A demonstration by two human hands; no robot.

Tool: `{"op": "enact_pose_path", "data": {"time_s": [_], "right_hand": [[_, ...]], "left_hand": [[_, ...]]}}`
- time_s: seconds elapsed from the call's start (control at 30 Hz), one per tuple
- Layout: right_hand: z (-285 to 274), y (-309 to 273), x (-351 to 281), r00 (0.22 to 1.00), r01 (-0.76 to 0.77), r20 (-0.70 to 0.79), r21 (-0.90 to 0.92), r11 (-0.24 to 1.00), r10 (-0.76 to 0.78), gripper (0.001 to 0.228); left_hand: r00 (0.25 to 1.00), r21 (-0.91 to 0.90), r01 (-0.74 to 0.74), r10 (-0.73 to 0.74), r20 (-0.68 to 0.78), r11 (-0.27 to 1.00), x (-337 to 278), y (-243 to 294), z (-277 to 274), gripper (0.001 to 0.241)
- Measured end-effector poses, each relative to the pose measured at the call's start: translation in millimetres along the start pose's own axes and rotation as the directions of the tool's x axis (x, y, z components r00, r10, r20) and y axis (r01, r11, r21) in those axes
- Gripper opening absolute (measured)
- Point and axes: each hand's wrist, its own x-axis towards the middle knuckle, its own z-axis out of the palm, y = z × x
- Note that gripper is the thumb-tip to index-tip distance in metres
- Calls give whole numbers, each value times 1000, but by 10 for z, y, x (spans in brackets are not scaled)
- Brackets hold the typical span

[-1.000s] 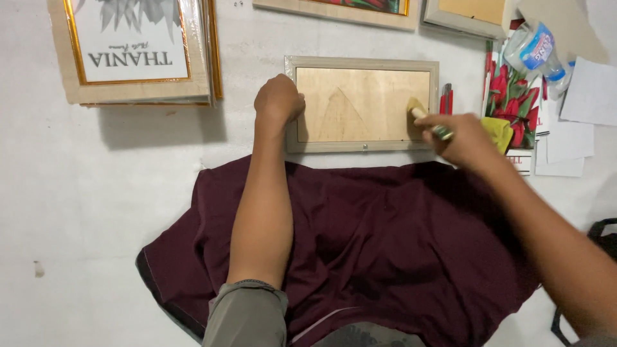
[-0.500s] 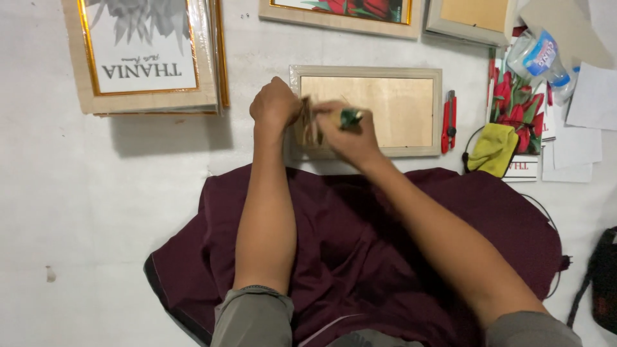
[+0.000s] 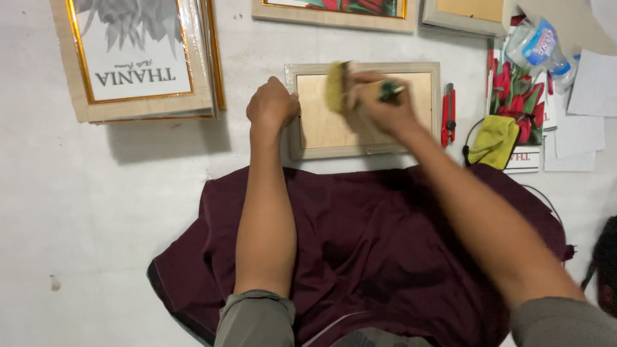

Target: The person assembles a picture frame by applying plastic wrap to the back, placing a wooden backing board, and wiping the surface with a cloth. They then flip the frame to show the front, pick up another frame, and remove its backing board and plastic wrap.

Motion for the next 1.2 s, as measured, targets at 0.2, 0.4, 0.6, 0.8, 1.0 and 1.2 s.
{"op": "enact_pose_path", "data": {"time_s": [0.2,0.4,0.6,0.8,1.0,1.2], "right_hand": [[-1394,369,159,917,-374,-109,-569,733,383,19],[-1955,244,-207,991,-120,-50,-716,688,121,19],[-1774,741,-522,940,-255,-63,-781,570,335,57],[-1793,1268,-844,941,311,332,-921,-233,-59,20],[-1674,676,-499,695,74,84,-996,46,714,31],[-2344,1126,-540,820,-331,-243,-940,84,518,62]], "left_hand": [[997,43,69,-67,-30,997,15,80,33,41],[996,39,88,-88,-11,995,5,104,36,39],[997,51,63,-61,-36,997,-16,76,65,39],[999,86,45,-44,-16,995,42,54,79,41],[998,79,70,-70,-11,994,6,88,73,43],[999,111,51,-49,-24,993,144,-25,163,46]]}}
